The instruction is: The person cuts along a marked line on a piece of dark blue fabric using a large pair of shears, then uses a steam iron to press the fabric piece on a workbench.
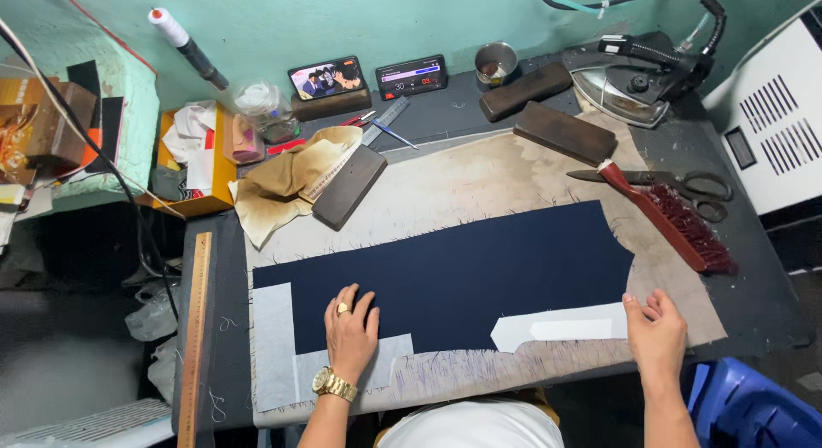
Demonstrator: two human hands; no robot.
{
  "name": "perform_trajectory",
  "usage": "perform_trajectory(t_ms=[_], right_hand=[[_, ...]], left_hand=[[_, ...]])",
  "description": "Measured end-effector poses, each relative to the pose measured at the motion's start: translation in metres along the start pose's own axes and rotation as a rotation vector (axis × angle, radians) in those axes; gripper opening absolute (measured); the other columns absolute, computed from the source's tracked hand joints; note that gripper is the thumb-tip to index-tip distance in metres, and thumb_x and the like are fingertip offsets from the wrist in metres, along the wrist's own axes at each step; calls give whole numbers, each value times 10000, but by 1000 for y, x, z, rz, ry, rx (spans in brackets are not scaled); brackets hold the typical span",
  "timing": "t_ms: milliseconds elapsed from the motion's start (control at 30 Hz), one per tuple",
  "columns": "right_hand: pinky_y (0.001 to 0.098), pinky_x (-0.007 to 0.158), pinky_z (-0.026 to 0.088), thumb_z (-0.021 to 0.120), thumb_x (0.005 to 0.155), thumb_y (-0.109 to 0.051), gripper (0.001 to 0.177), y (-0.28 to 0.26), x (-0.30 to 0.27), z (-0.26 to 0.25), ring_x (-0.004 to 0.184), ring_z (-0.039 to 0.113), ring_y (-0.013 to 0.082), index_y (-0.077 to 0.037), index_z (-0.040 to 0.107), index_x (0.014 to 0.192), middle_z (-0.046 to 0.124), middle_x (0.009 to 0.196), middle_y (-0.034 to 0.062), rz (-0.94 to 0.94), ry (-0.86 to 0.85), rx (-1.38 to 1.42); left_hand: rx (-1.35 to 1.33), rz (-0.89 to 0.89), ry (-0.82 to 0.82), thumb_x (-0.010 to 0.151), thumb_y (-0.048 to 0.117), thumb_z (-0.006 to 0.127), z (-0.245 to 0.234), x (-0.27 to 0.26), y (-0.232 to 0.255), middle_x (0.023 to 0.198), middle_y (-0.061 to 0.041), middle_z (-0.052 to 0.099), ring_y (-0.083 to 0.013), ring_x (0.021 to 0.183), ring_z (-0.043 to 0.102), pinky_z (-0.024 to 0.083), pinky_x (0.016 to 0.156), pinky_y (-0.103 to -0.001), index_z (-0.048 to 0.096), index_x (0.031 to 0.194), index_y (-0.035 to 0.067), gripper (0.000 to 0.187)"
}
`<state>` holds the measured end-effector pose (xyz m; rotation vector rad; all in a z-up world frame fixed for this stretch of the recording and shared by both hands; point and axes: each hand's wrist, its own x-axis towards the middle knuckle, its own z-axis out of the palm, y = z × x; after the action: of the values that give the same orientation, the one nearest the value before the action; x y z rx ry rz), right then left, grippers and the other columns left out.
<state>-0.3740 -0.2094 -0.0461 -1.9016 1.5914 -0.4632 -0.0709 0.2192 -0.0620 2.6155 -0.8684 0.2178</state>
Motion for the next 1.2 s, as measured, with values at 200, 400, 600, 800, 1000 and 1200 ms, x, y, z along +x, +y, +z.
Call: perform_trajectory(t_ms=[200, 400, 600, 800, 1000, 1200], right_hand=[[376, 973, 530, 826, 942, -412, 670, 9, 9, 7, 1179, 671, 259, 16, 650, 1426, 699, 1316, 226, 7, -52, 19], [463, 976, 541, 758, 989, -358, 584, -56, 63, 22, 1211, 662, 370, 12, 664, 1431, 696, 1319, 274, -130, -71, -151], [508, 1035, 517, 855, 822, -322, 784, -140, 89, 36, 1276, 625, 448, 91, 614, 1444, 677, 1309, 353, -321, -243, -225], [308, 1015, 485, 855, 823, -166, 546, -188, 119, 22, 1097, 671, 219, 7, 696, 1315, 725, 1234, 152, -386, -318, 143], [263, 1022, 568, 767, 945, 76, 542, -197, 107, -77, 1057, 649, 138, 94, 554, 1443, 678, 1193, 170, -584, -260, 540], [335, 798, 509, 529, 725, 332, 716, -127, 94, -94, 1000, 626, 210, 153, 560, 1417, 718, 1149, 210, -320, -390, 281]], left_hand=[[169, -126, 20, 940, 367, 692, -10, 45, -96, 1375, -65, 631, -268, 1328, 592, 469, 1079, -447, 708, 1246, 262, 324], [233, -298, -237, 951, 581, 593, -2, 87, -173, 1433, 2, 590, -241, 1387, 545, 443, 1110, -448, 610, 1401, 388, 490], [309, -292, -622, 853, 509, 667, -39, 101, -179, 1115, 72, 774, -183, 1182, 715, 457, 996, -386, 678, 1200, 495, 347], [430, -120, -89, 920, 173, 625, -141, 101, -159, 1166, -8, 683, -171, 886, 604, 465, 851, -378, 740, 1196, 294, 322], [125, 121, 614, 949, -189, 584, -257, 71, -96, 1156, -265, 706, -436, 1062, 665, 505, 979, -516, 784, 1063, -82, 254], [-35, -106, 590, 742, -224, 470, -161, -18, -99, 1215, -238, 685, -400, 1084, 698, 597, 891, -483, 798, 993, 22, 480]])
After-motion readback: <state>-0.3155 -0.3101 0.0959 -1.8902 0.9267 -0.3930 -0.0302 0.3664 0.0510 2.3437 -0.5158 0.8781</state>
